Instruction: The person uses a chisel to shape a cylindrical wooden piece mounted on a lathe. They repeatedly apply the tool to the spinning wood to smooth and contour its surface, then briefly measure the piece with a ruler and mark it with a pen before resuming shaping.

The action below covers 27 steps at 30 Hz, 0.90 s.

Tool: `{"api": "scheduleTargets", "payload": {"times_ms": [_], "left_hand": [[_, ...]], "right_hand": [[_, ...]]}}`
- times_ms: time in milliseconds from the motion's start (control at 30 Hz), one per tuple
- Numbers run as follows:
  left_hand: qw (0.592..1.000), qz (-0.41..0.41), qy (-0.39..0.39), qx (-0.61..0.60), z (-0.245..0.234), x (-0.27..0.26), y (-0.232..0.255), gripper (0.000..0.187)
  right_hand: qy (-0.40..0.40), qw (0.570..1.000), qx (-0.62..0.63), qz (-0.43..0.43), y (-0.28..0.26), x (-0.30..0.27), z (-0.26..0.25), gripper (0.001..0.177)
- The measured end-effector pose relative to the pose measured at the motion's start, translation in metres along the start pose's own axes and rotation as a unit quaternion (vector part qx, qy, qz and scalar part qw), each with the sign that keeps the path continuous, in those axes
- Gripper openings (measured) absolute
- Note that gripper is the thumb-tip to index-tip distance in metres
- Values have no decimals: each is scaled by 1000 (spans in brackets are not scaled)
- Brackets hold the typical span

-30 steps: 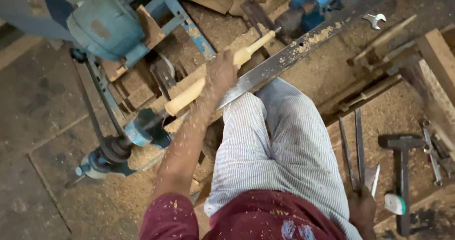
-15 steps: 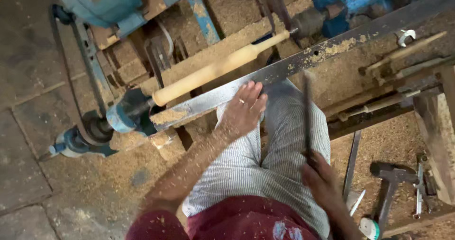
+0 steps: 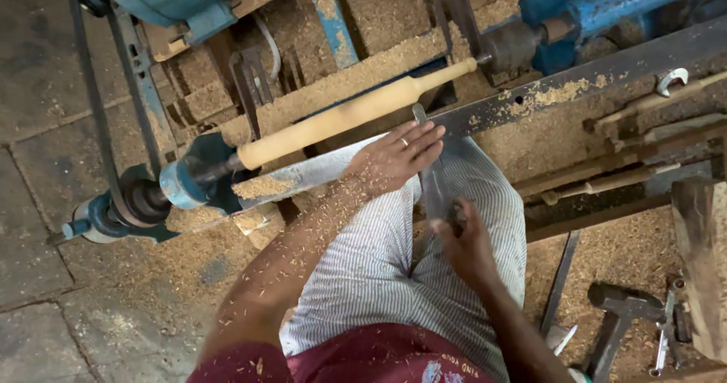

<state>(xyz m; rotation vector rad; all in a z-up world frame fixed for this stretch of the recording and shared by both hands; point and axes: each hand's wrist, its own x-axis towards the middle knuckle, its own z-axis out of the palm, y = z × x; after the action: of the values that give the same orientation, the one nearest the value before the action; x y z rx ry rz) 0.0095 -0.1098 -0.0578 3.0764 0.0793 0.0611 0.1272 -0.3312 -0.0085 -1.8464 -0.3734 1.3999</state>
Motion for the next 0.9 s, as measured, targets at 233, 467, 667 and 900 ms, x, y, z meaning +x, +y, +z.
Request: {"api": "scheduleTargets", "payload": {"times_ms": [233, 467, 667, 900], "left_hand": [[996, 8, 90, 12, -2, -5, 3, 60], [998, -35, 43, -37, -4, 6, 0, 69], [998, -50, -29, -22, -4, 10, 2, 67], [999, -46, 5, -22, -1, 6, 1, 59]], "right_hand": [[-104, 973, 188, 89, 28, 9, -3, 38], [-9, 999, 44, 30, -27, -1, 10, 56], [-17, 999, 22, 35, -36, 4, 2, 60], [-34, 997, -51, 38, -31, 12, -17, 60]]}}
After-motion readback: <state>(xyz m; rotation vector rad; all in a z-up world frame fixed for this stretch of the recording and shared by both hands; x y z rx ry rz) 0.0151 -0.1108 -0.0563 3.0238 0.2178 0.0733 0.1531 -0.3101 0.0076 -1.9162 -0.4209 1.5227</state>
